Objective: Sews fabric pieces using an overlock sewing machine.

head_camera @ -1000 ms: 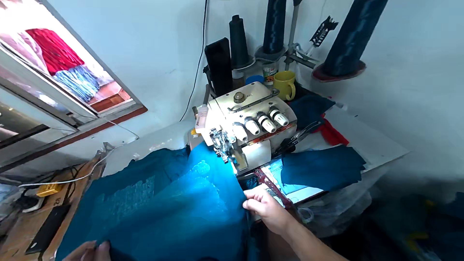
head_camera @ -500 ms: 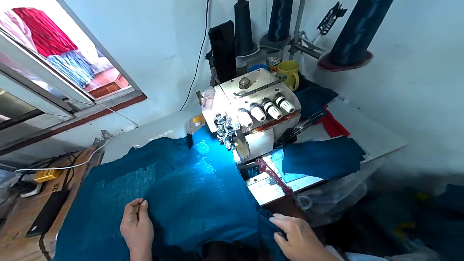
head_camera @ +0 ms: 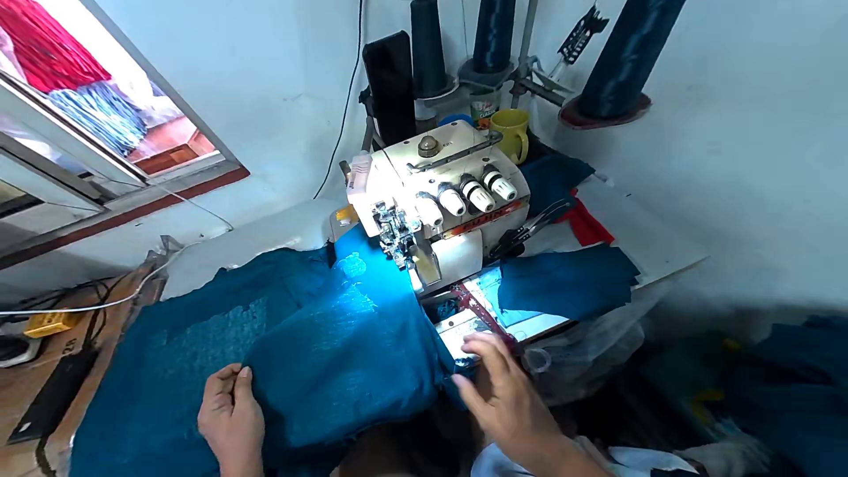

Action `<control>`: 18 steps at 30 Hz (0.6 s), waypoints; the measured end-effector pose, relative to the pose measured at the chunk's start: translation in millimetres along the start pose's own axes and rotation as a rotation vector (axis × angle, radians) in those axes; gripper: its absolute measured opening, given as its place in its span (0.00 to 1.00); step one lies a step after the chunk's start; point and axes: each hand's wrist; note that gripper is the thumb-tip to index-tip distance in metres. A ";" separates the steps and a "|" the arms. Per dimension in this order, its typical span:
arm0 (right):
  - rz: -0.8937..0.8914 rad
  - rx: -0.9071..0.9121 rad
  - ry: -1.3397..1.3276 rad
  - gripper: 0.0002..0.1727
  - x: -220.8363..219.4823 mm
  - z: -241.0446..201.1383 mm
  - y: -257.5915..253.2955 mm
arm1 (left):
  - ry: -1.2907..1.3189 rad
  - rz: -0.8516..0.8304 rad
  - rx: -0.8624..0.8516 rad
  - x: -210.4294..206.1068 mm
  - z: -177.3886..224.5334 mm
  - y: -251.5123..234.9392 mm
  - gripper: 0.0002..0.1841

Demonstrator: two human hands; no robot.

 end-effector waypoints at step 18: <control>0.113 -0.117 -0.073 0.10 -38.9 12.3 27.3 | 0.027 -0.001 0.032 0.5 -3.2 -0.3 0.11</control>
Point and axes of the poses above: each hand's wrist, its own y-axis away from the middle knuckle, its own x-axis out of the back of the hand, z = x × y, and after that the axes turned 2 degrees about z, right-handed
